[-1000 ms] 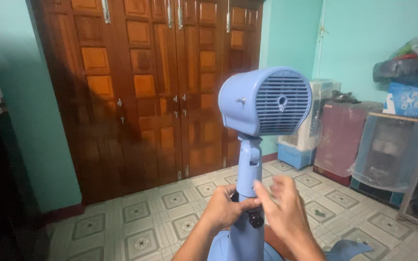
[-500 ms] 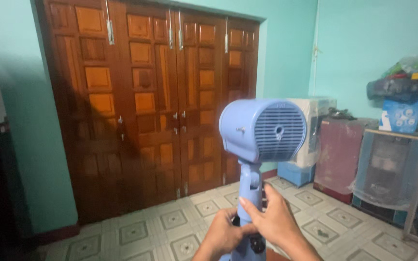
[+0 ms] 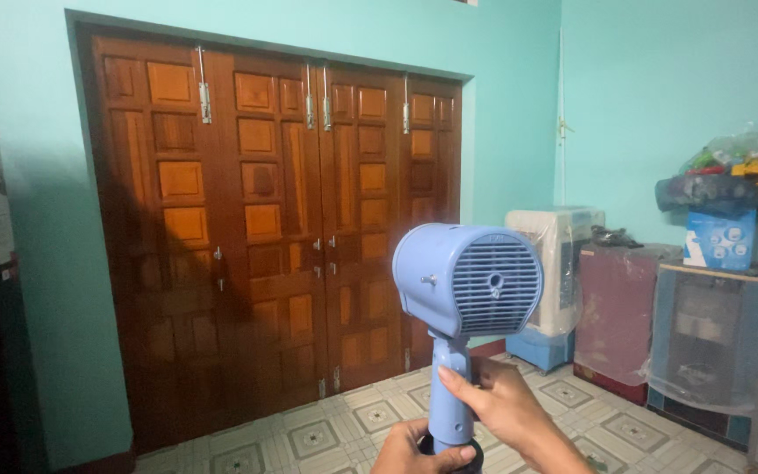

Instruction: The person assembles a light blue pedestal fan by attaching the head to the stand and securing it with a screwdriver. They repeatedly tighten and loosen the neck screw, adjust the head angle, and reattach the head multiple times.

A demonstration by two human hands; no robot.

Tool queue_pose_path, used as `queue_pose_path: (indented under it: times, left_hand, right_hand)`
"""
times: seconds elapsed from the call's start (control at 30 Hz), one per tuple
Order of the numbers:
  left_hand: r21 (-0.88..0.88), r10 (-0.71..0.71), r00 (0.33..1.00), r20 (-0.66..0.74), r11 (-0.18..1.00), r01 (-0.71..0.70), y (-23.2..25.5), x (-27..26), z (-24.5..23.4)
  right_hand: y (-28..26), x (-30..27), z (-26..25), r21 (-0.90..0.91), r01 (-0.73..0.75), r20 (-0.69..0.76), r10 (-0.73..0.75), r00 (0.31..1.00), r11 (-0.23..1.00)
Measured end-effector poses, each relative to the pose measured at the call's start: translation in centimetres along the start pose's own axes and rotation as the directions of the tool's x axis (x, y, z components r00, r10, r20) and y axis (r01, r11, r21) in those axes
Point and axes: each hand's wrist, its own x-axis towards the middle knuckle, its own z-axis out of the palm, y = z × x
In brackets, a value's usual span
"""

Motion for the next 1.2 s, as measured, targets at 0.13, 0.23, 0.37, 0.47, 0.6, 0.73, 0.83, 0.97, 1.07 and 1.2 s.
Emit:
queue_pose_path:
  times: [0.13,0.23,0.37,0.47,0.6,0.73,0.83,0.97,1.07,1.2]
  left_hand:
    - [0.028,0.014,0.999,-0.049,1.0,-0.013,1.1,-1.1,0.5]
    - [-0.084,0.016,0.999,-0.041,0.996,-0.02,1.6,-1.3,0.7]
    - [-0.049,0.01,0.998,-0.061,0.999,-0.013,1.8,-1.6,0.6]
    - [-0.08,-0.006,0.998,-0.067,0.997,0.0,1.9,-1.8,0.7]
    - [-0.034,0.043,0.996,-0.078,0.998,-0.046,2.4,-2.1,0.9]
    - [-0.045,0.015,0.997,-0.07,0.999,-0.018,2.8,-2.4,0.8]
    - [-0.034,-0.062,0.995,-0.083,0.998,0.059,3.1,-2.4,1.1]
    - [-0.075,-0.023,1.0,-0.015,0.997,0.022,2.7,-2.2,1.0]
    - [-0.034,-0.029,0.999,-0.021,0.999,0.029,2.6,-2.1,1.1]
    - [0.015,-0.014,0.999,-0.029,1.0,0.014,3.0,-2.3,1.0]
  right_hand:
    - [-1.9,-0.6,-0.4,-0.082,-0.03,0.014,0.031,0.999,0.996]
    - [-2.0,-0.4,-0.3,-0.166,0.068,0.04,-0.062,0.997,0.984]
    - [-1.5,0.0,-0.2,-0.117,0.174,0.072,-0.167,0.983,0.978]
    - [-1.3,0.2,0.3,-0.147,0.174,0.025,-0.172,0.985,0.974]
    - [-1.3,-0.2,0.5,-0.219,0.192,-0.034,-0.204,0.978,0.957]
    - [-1.0,0.1,0.6,-0.184,0.207,-0.026,-0.215,0.976,0.961]
    - [-0.6,0.1,0.1,-0.131,0.224,0.004,-0.226,0.974,0.966]
    - [-0.4,0.4,-0.4,-0.097,0.156,0.026,-0.154,0.988,0.983]
    - [-1.0,0.4,-1.1,0.018,0.084,0.077,-0.085,0.993,0.996]
    - [-2.0,0.6,-0.7,0.017,0.203,0.029,-0.203,0.979,0.979]
